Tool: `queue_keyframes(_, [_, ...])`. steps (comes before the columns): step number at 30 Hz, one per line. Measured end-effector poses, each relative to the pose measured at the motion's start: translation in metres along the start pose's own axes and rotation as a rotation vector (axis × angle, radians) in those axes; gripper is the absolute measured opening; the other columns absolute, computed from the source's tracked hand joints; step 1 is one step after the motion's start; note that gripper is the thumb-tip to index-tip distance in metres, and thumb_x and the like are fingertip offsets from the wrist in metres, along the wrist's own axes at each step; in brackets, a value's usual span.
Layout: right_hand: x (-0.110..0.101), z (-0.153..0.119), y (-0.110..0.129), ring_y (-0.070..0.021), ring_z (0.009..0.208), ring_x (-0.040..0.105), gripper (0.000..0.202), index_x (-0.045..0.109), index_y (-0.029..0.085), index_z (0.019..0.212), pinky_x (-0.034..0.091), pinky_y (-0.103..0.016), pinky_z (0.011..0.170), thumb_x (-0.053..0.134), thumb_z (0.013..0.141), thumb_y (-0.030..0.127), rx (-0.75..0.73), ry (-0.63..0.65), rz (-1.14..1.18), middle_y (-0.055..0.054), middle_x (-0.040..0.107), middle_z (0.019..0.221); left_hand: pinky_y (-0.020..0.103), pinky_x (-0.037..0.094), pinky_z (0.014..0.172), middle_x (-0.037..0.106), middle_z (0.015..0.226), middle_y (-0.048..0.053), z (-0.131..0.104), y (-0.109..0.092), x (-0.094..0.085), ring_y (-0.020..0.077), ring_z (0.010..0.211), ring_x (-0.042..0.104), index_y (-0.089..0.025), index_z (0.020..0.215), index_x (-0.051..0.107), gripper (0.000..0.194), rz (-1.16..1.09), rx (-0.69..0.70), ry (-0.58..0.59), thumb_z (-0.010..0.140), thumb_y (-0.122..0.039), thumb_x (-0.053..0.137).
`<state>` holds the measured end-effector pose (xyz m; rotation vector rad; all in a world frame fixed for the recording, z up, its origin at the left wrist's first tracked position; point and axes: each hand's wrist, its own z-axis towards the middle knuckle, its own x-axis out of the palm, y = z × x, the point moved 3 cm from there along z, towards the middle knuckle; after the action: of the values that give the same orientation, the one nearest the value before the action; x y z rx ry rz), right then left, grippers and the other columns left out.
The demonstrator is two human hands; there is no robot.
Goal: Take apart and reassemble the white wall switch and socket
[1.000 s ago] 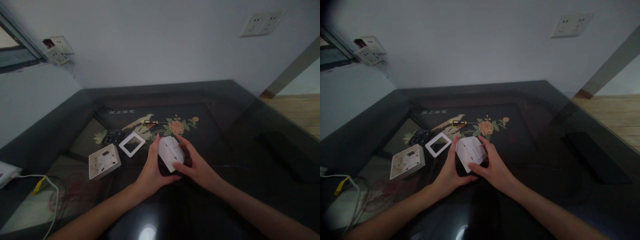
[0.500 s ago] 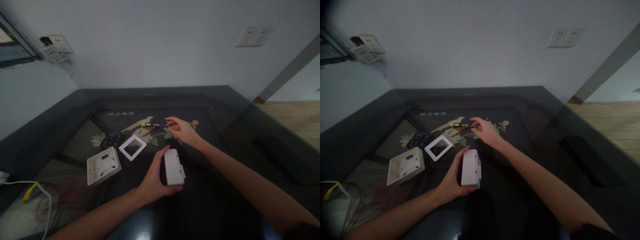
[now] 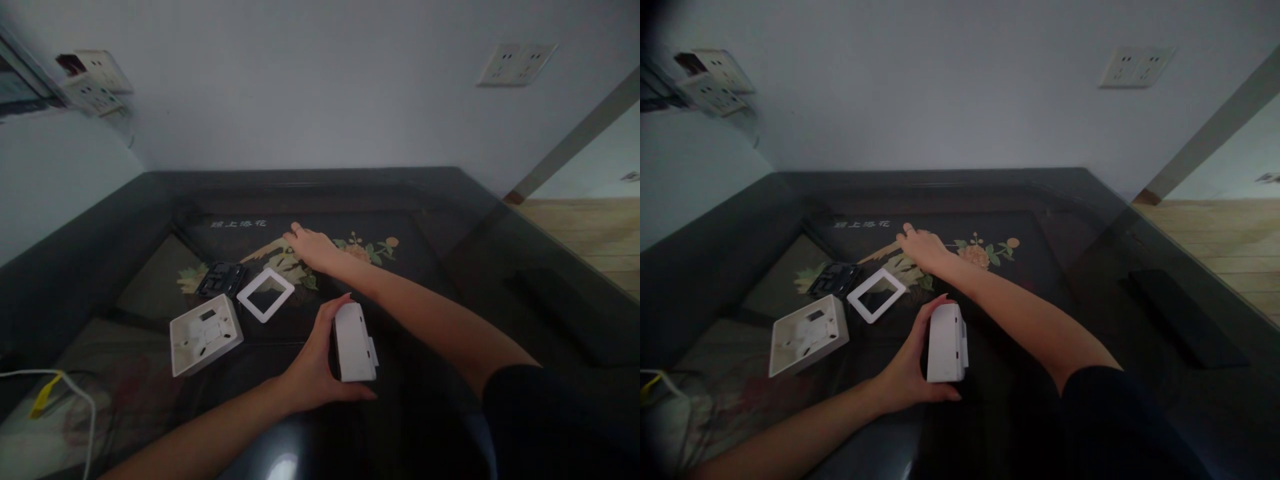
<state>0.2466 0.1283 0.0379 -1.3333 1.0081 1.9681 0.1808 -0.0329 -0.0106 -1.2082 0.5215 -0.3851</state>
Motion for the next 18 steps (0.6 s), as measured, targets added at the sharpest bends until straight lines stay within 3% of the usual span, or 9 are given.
queue_keyframes(3, [-0.042, -0.02, -0.002, -0.0211, 0.106, 0.059, 0.035, 0.054, 0.011, 0.122, 0.05, -0.037, 0.089, 0.051, 0.088, 0.003, 0.02, -0.081, 0.059, -0.013, 0.054, 0.126, 0.057, 0.025, 0.116, 0.034, 0.145, 0.011, -0.001, 0.0, 0.0, 0.0369, 0.134, 0.036, -0.036, 0.149, 0.017, 0.114, -0.002, -0.015, 0.004, 0.061, -0.053, 0.087])
queue_keyframes(5, [-0.076, -0.043, -0.002, -0.0177, 0.106, 0.057, 0.035, 0.052, 0.015, 0.122, 0.047, -0.032, 0.091, 0.044, 0.09, 0.003, 0.012, -0.172, 0.148, -0.007, 0.056, 0.117, 0.059, 0.025, 0.115, 0.033, 0.146, 0.012, -0.002, 0.0, 0.001, 0.0382, 0.134, 0.037, -0.035, 0.15, 0.015, 0.117, -0.028, -0.042, 0.004, 0.06, -0.057, 0.086])
queue_keyframes(8, [-0.125, -0.083, 0.0, -0.0127, 0.067, 0.052, 0.018, 0.056, 0.022, 0.111, 0.047, -0.027, 0.063, 0.052, 0.094, 0.02, -0.047, -0.402, 0.814, 0.002, 0.052, 0.079, 0.06, 0.028, 0.112, 0.032, 0.145, 0.013, -0.003, 0.0, 0.003, 0.0381, 0.13, 0.041, -0.036, 0.15, 0.013, 0.121, -0.091, -0.085, -0.002, 0.057, -0.058, 0.087])
queue_keyframes(10, [-0.146, -0.105, 0.004, -0.011, 0.055, 0.045, 0.013, 0.055, 0.026, 0.107, 0.04, -0.025, 0.05, 0.053, 0.094, 0.025, -0.023, -0.528, 1.167, 0.004, 0.048, 0.072, 0.059, 0.03, 0.111, 0.033, 0.144, 0.012, -0.003, 0.0, 0.004, 0.0369, 0.128, 0.042, -0.038, 0.149, 0.011, 0.12, -0.115, -0.099, 0.002, 0.059, -0.055, 0.087])
queue_keyframes(14, [-0.157, -0.117, 0.021, -0.0079, 0.042, 0.031, 0.012, 0.059, 0.024, 0.097, 0.021, -0.025, 0.037, 0.048, 0.095, 0.018, 0.077, -0.559, 1.475, 0.004, 0.047, 0.065, 0.058, 0.03, 0.111, 0.036, 0.143, 0.01, -0.003, -0.001, 0.002, 0.0357, 0.128, 0.042, -0.039, 0.147, 0.013, 0.116, -0.102, -0.114, -0.002, 0.06, -0.049, 0.089])
queue_keyframes(16, [-0.152, -0.111, 0.027, -0.0077, 0.038, 0.026, 0.021, 0.057, 0.023, 0.08, 0.018, -0.026, 0.035, 0.048, 0.098, 0.029, 0.134, -0.529, 1.558, 0.006, 0.042, 0.055, 0.057, 0.032, 0.11, 0.036, 0.143, 0.011, -0.002, -0.001, 0.001, 0.035, 0.126, 0.044, -0.037, 0.147, 0.015, 0.115, -0.104, -0.133, -0.006, 0.059, -0.048, 0.089])
queue_keyframes(18, [-0.144, -0.104, 0.032, -0.0071, 0.035, 0.021, 0.042, 0.046, 0.022, 0.062, 0.017, -0.026, 0.033, 0.048, 0.098, 0.043, 0.185, -0.482, 1.605, 0.007, 0.035, 0.048, 0.056, 0.034, 0.108, 0.037, 0.141, 0.011, -0.002, 0.0, 0.001, 0.0344, 0.123, 0.046, -0.036, 0.146, 0.016, 0.114, -0.115, -0.148, 0.003, 0.059, -0.047, 0.089])
